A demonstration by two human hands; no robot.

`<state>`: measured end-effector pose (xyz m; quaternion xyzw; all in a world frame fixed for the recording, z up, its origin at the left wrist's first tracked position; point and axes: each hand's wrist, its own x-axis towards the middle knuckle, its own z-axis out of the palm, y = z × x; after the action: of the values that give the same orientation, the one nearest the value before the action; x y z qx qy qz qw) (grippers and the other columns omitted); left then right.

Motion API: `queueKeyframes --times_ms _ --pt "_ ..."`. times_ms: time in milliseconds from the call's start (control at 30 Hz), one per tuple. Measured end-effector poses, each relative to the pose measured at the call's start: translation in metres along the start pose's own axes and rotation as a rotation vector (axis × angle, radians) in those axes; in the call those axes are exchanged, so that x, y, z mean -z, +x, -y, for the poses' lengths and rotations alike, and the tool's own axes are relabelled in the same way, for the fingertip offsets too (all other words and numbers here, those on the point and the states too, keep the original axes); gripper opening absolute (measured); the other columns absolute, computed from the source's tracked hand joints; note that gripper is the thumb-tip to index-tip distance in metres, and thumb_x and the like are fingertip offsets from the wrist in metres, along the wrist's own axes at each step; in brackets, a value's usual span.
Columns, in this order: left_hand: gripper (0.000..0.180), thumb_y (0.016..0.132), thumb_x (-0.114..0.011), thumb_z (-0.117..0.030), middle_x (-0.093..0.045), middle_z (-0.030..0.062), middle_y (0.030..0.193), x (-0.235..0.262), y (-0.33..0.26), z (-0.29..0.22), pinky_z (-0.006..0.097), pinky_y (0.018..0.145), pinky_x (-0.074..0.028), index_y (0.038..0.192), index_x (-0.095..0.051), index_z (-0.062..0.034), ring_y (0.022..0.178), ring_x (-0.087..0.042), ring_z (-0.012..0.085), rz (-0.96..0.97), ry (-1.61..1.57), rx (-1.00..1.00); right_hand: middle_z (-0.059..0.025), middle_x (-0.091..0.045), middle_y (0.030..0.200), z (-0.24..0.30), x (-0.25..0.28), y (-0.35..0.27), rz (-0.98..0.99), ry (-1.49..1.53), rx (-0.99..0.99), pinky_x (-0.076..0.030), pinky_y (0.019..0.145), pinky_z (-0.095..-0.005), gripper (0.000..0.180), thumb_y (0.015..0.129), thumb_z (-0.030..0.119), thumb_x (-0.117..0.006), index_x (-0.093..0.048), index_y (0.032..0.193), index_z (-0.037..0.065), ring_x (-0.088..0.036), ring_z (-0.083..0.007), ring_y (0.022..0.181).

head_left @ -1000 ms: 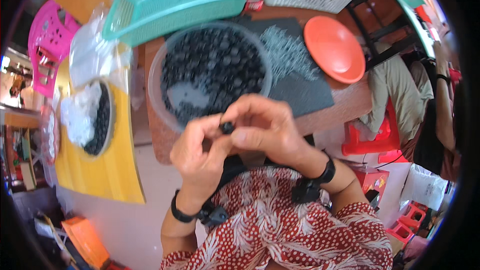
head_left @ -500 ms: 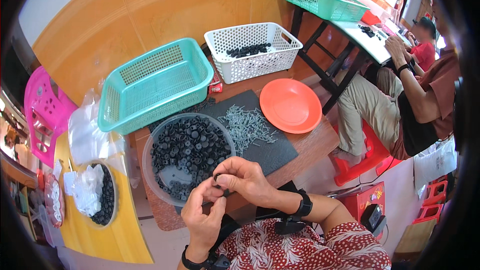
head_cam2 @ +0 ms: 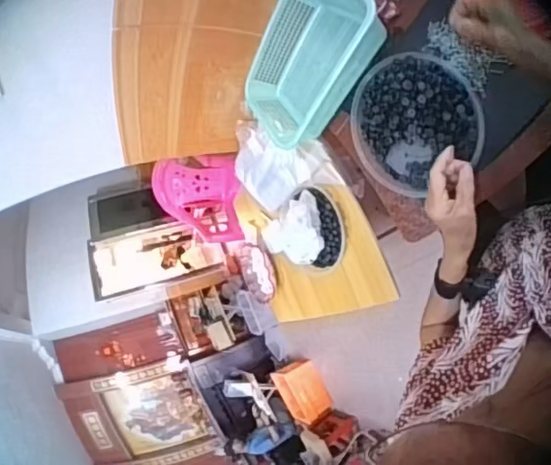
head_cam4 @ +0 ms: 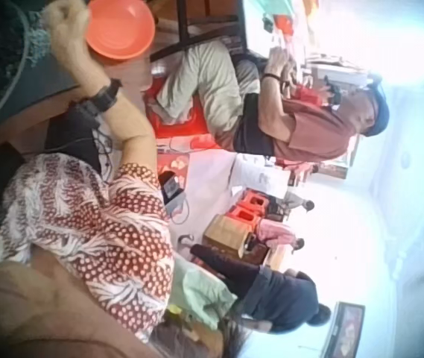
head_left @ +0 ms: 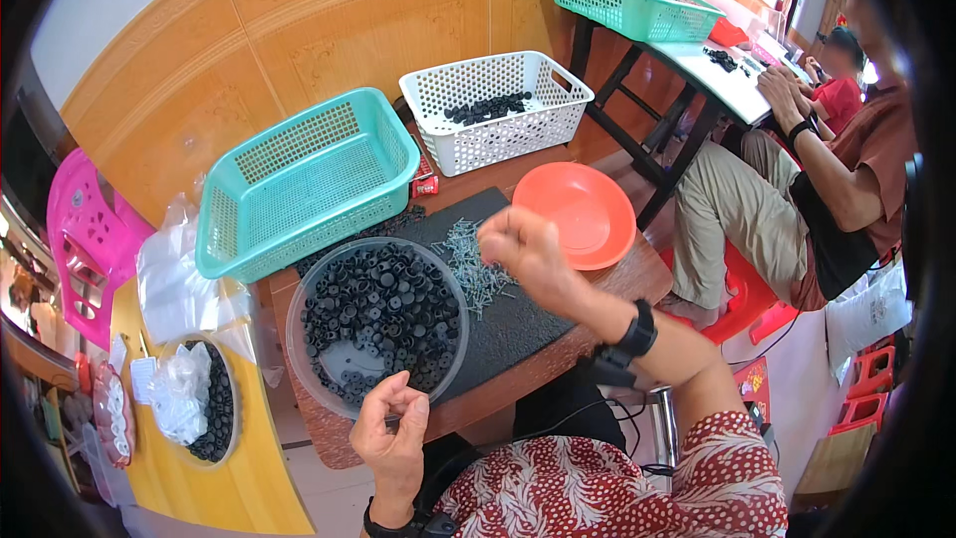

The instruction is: The person picks up a black plastic component and a metal screw, inserts the screw into the plastic part, and places the assembled unit onto a black mat before repeating the process.

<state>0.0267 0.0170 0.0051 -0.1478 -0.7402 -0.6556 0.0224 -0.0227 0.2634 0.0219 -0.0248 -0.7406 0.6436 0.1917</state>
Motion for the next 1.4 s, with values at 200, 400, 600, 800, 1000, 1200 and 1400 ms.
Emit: queueKeyframes --times_ms 200,400,600,800,1000,1200,1400 --pt "0.029 0.077 -0.065 0.003 -0.061 0.0052 0.079 0.009 0.000 0.002 0.020 0.064 -0.044 0.104 -0.057 0.0051 0.070 -0.054 0.0090 -0.062 -0.034 0.071 -0.0041 -0.062 0.067 -0.006 0.029 0.106 -0.220 -0.374 0.168 -0.043 0.052 -0.0251 0.014 0.076 0.011 -0.065 -0.062 0.077 -0.002 -0.053 -0.0093 0.059" --pt "0.027 0.079 -0.066 0.001 -0.063 0.0050 0.078 0.014 -0.002 0.010 0.021 0.065 -0.045 0.104 -0.058 0.0048 0.069 -0.055 0.0077 -0.058 -0.122 0.149 -0.0200 -0.066 0.080 -0.024 0.061 0.198 -0.296 -0.589 0.237 -0.049 0.073 -0.0374 0.025 0.067 0.014 -0.067 -0.067 0.086 -0.002 -0.064 -0.0314 0.077" --pt "0.025 0.080 -0.065 0.000 -0.063 0.0056 0.078 0.023 0.003 0.006 0.021 0.066 -0.045 0.104 -0.059 0.0050 0.069 -0.055 0.0083 -0.097 -0.066 0.114 -0.0219 -0.065 0.091 -0.034 0.047 0.201 -0.302 -0.889 0.192 -0.047 0.083 -0.0392 0.036 0.066 0.018 -0.064 -0.067 0.098 0.003 -0.062 -0.0362 0.089" --pt "0.021 0.080 -0.062 0.000 -0.063 0.0121 0.079 0.021 0.006 -0.011 0.023 0.061 -0.048 0.100 -0.058 0.0063 0.067 -0.058 0.0135 -0.039 -0.170 0.096 -0.0149 -0.065 0.080 -0.020 0.023 0.122 -0.161 -0.458 0.286 -0.048 0.068 -0.0331 0.018 0.077 0.008 -0.059 -0.065 0.090 -0.002 -0.062 -0.0233 0.074" --pt "0.018 0.085 -0.059 -0.003 -0.064 0.0134 0.076 0.024 0.004 -0.049 0.026 0.060 -0.048 0.098 -0.059 0.0083 0.062 -0.058 0.0175 0.014 -0.276 -0.147 -0.0084 -0.064 0.081 0.061 -0.005 -0.004 0.123 -0.148 0.313 -0.046 0.063 -0.0255 0.012 0.080 0.001 -0.060 -0.065 0.091 -0.001 -0.059 -0.0137 0.071" --pt "0.016 0.087 -0.056 -0.013 -0.060 0.0107 0.068 0.035 -0.009 -0.115 0.032 0.057 -0.043 0.092 -0.057 0.0024 0.059 -0.053 0.0178 0.026 -0.169 -0.602 -0.0120 -0.065 0.082 0.132 -0.002 -0.054 0.500 0.182 0.787 -0.046 0.060 -0.0275 0.013 0.076 -0.008 -0.060 -0.064 0.088 -0.008 -0.060 -0.0192 0.069" --pt "0.014 0.083 -0.052 -0.014 -0.045 -0.0015 0.053 0.033 -0.029 -0.166 0.028 0.052 -0.035 0.070 -0.046 -0.0105 0.044 -0.039 0.0105 0.056 -0.097 -0.706 -0.0113 -0.067 0.082 0.180 -0.006 -0.102 0.545 0.405 0.680 -0.042 0.046 -0.0254 0.015 0.083 0.016 -0.064 -0.066 0.098 0.013 -0.056 -0.0185 0.067"
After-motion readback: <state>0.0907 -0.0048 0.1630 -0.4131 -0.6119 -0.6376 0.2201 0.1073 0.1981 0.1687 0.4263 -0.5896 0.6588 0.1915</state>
